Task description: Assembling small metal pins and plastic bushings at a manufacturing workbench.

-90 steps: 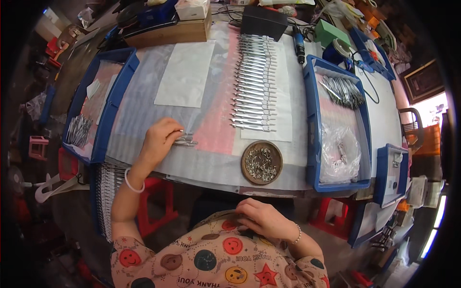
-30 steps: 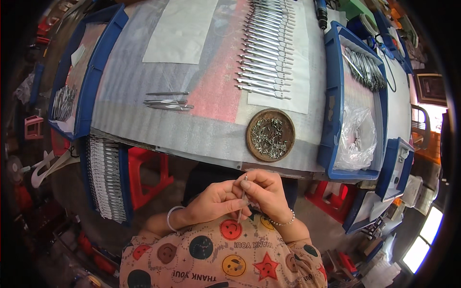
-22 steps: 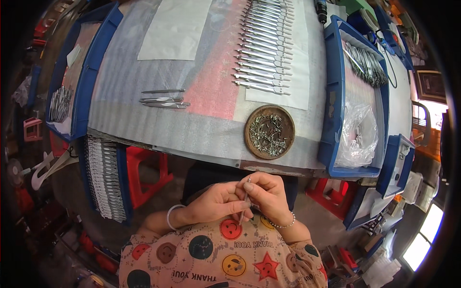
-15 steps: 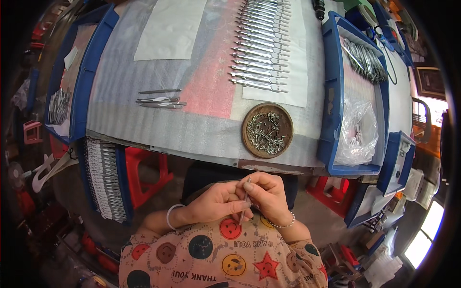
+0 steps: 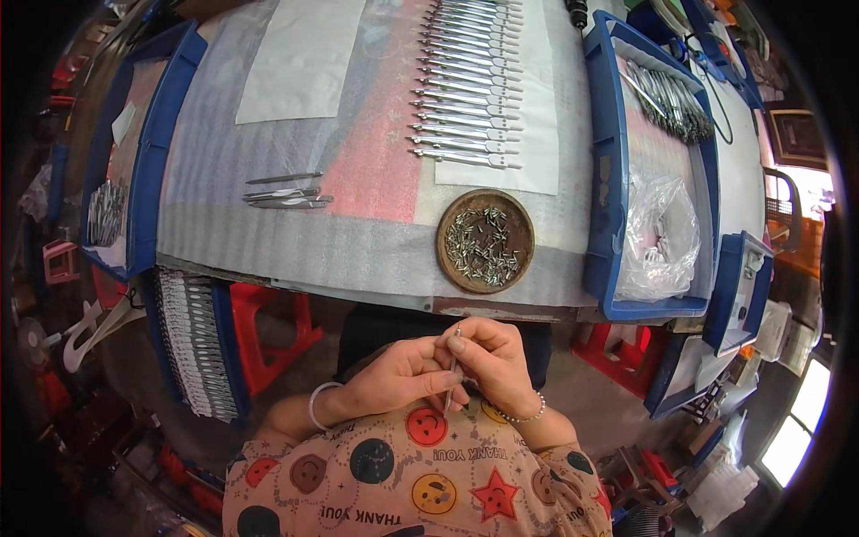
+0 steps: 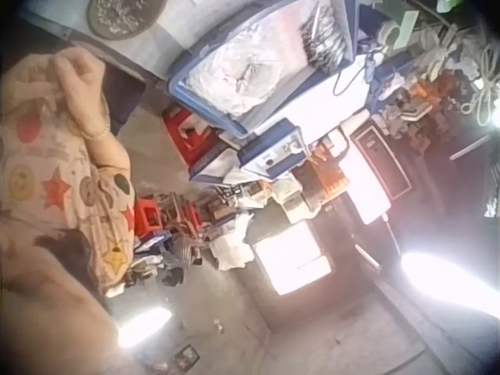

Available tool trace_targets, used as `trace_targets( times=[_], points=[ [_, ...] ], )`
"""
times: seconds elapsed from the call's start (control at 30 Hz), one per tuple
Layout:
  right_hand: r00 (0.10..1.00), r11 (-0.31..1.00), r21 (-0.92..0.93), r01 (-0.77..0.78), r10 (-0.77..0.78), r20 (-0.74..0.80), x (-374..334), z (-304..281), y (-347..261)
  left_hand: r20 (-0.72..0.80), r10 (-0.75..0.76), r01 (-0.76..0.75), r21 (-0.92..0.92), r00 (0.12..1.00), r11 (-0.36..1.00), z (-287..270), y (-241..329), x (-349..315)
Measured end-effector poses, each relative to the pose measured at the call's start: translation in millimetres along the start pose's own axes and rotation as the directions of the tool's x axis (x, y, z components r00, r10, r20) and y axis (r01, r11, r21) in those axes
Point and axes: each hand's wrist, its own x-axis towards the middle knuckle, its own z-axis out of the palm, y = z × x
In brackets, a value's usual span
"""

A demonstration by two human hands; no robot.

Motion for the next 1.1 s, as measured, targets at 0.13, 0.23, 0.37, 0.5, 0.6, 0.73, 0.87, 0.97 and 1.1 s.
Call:
trace_targets(
  times=[0.13,0.23,0.37,0.5,0.6,0.73,0.87,0.97,1.1],
  points=[
    [0.999,0.999,0.041,0.004,-0.002,-0.034,1,2,-4,0.004,-0.011,0.011,0.008,1.000,1.000,1,5,3],
    [0.996,0.998,-0.015,0.054,-0.055,-0.070,-1,3,-12,-0.035,0.003,-0.001,0.064,0.999,0.998,3,9,5],
    [0.983,0.984,-0.099,0.145,-0.154,-0.100,-10,-2,-29,-0.199,0.136,-0.153,-0.069,0.970,0.986,-9,2,5],
    [0.868,0.710,-0.504,0.492,-0.354,0.347,-17,-18,-56,-0.118,0.249,-0.273,-0.514,0.961,0.813,-19,5,9],
    [0.805,0.507,-0.651,0.566,-0.168,0.569,-28,-27,-114,-0.069,0.359,-0.341,-0.519,0.931,0.784,-17,8,12],
    [0.676,0.190,-0.868,0.460,-0.708,0.203,4,-83,-194,-0.126,0.428,-0.442,-0.385,0.895,0.810,-10,14,9],
    [0.463,-0.428,-0.903,-0.043,-0.809,0.361,104,-173,-259,-0.034,0.505,-0.481,-0.364,0.863,0.798,-11,10,15],
    [0.522,-0.578,-0.741,-0.341,-0.772,0.362,171,-212,-267,-0.025,0.518,-0.491,-0.356,0.855,0.795,-2,9,16],
    [0.475,-0.578,-0.651,-0.491,-0.805,0.356,217,-232,-265,-0.111,0.468,-0.478,-0.299,0.877,0.826,0,8,7]
  ],
)
